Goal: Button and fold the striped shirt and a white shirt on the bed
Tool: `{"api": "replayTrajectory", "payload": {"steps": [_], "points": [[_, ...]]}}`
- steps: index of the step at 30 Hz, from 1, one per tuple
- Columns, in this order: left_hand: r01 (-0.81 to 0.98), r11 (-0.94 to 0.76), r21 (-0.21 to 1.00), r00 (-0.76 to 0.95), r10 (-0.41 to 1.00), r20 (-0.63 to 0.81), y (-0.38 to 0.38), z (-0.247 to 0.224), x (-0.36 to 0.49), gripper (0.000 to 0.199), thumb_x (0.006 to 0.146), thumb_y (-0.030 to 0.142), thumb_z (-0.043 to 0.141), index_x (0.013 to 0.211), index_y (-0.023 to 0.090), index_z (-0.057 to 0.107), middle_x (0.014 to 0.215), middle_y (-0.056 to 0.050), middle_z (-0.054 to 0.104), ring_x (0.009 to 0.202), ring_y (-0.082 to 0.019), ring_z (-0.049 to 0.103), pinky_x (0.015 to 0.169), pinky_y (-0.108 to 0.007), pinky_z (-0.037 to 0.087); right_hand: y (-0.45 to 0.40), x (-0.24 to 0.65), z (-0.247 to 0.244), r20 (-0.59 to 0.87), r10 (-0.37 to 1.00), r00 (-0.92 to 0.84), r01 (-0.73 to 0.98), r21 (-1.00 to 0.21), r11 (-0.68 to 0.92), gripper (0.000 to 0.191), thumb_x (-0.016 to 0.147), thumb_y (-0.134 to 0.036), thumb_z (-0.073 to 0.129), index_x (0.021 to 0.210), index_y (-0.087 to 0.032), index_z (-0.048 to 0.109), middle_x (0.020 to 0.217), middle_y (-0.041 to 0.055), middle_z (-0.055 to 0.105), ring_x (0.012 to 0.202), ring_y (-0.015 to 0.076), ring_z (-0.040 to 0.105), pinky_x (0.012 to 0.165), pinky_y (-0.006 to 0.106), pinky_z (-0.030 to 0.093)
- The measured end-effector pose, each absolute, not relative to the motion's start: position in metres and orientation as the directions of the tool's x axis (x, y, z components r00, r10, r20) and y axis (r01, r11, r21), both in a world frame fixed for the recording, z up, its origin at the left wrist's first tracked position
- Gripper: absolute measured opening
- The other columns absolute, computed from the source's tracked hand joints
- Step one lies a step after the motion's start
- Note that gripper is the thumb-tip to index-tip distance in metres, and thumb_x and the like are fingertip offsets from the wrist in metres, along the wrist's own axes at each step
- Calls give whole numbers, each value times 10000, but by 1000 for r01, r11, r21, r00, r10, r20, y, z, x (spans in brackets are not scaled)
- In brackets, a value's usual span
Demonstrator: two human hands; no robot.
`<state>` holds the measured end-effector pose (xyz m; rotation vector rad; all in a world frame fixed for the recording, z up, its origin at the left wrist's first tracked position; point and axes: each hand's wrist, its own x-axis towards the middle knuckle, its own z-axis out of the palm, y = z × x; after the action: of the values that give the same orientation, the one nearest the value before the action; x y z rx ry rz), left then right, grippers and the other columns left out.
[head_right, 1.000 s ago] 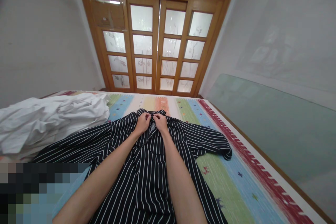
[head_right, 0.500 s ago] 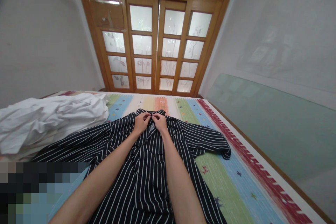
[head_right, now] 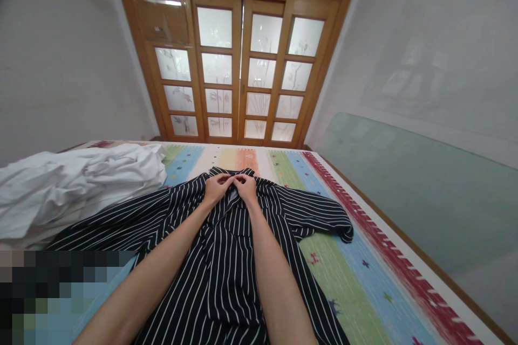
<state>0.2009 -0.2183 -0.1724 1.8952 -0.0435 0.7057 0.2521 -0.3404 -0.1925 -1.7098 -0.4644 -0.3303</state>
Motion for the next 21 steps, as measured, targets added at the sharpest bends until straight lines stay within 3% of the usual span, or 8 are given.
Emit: {"api": "replayTrajectory", "payload": {"steps": [15, 21], "points": [[-288, -483, 827, 842, 284, 459, -212, -178, 210, 129, 838, 189, 552, 860, 165, 677, 868, -57, 736, 800, -174, 692, 803, -298, 541, -340, 251, -193, 521, 151, 840, 541, -824, -166, 162, 690, -237, 655, 788, -178, 769, 776, 49, 736, 622, 162, 587, 638, 288, 491], [-325, -443, 836, 843, 265, 469, -212, -178, 210, 100, 789, 218, 626, 855, 168, 681, 864, -54, 740, 780, -182, 697, 769, -303, 559, -340, 253, -195, 541, 126, 831, 556, -809, -194, 139, 708, -244, 654, 765, -193, 770, 748, 38, 730, 599, 152, 570, 609, 275, 470]]}}
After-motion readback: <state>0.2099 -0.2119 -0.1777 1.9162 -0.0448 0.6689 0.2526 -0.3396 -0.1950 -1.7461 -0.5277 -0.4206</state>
